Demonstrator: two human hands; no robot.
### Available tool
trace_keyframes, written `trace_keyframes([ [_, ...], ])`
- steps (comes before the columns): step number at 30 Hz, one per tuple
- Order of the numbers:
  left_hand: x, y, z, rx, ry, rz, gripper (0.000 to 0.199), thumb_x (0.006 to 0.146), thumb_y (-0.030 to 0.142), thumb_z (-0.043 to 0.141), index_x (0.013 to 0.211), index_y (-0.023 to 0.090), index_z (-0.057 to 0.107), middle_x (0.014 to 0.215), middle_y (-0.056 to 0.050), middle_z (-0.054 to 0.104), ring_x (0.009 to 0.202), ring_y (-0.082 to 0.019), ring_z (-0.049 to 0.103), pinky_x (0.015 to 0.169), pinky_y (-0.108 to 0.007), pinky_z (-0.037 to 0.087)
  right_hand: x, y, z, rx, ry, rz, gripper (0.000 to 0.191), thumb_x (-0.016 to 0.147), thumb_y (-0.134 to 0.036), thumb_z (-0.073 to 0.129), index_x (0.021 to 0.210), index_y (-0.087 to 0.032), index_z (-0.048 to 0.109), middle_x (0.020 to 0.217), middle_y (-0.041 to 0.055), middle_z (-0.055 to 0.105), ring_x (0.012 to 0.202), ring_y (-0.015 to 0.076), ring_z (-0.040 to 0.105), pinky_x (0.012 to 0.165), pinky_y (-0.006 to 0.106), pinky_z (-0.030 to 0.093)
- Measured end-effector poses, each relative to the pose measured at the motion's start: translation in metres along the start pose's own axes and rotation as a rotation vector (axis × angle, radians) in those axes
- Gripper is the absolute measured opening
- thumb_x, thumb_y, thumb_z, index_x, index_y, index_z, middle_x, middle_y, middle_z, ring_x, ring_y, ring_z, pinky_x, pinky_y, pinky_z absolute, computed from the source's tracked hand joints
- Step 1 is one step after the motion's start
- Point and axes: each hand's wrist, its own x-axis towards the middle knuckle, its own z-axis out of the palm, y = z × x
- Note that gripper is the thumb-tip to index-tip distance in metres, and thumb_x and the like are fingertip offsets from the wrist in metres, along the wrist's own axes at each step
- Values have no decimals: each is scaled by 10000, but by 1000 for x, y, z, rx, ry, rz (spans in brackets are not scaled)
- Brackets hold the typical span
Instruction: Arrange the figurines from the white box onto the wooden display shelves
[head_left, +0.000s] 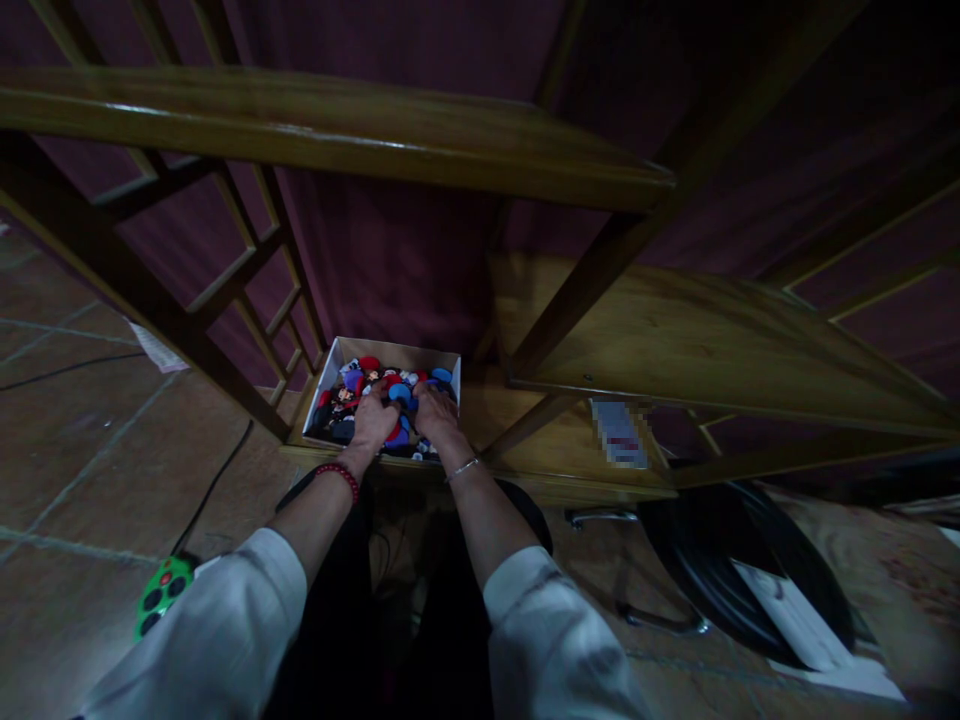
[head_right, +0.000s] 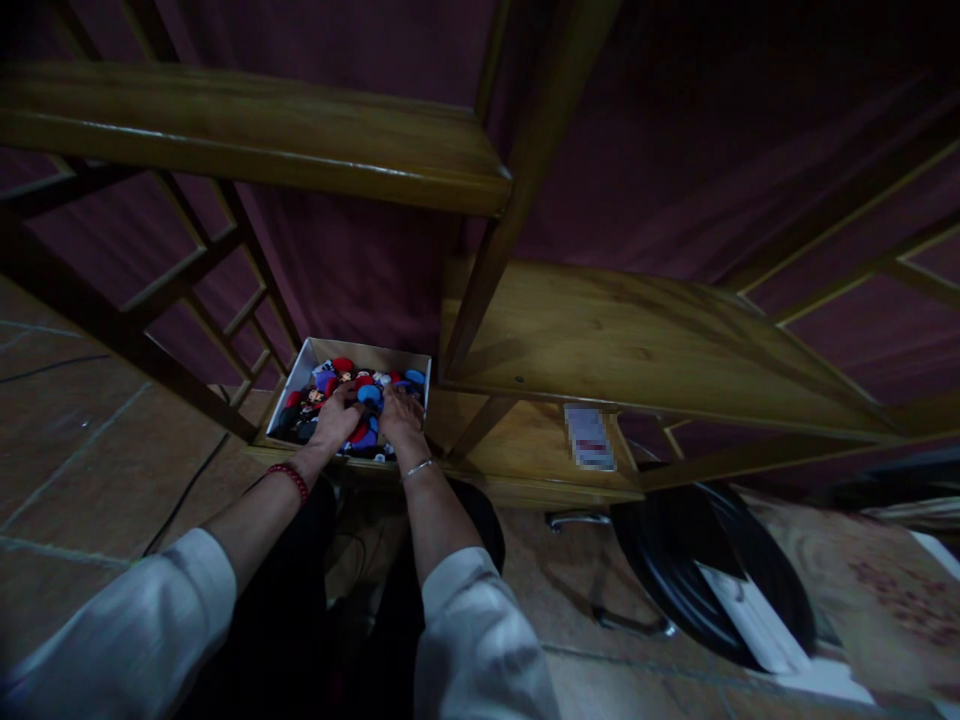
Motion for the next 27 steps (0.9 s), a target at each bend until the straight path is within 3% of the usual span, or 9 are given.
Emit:
trace_keyframes([
  [8,-1,0,1,-15,-13,-3,488,711,181,507,1199,168,519,1063,-57,650,1013,-178,575,881,-274,418,-6,4,-2,8,2,42,334,828,-176,422,1144,-200,529,1222,110,486,1116,219,479,919,307,364],
  [15,-4,8,-2,31,-62,3,356,717,177,510,1049,184,638,1074,-35,649,1011,-172,580,895,-256,415,-9,2,-6,24,-24,72,307,829,-172,416,1112,-141,534,1155,136,547,1100,222,498,903,305,377],
  [19,-3,7,-2,85,-70,14,316,726,183,498,995,181,663,1031,-36,666,980,-172,593,891,-256,421,-6,3,-6,42,-29,56,334,836,-246,437,1154,-169,507,1160,118,563,1107,218,501,899,300,384],
  [27,-1,-4,14,305,-182,334,396,733,159,468,1098,221,609,1110,-19,629,1163,-166,464,1001,-268,327,-3,6,-10,75,8,74,374,854,-255,406,1221,-213,462,1224,70,543,1151,177,472,952,286,356],
])
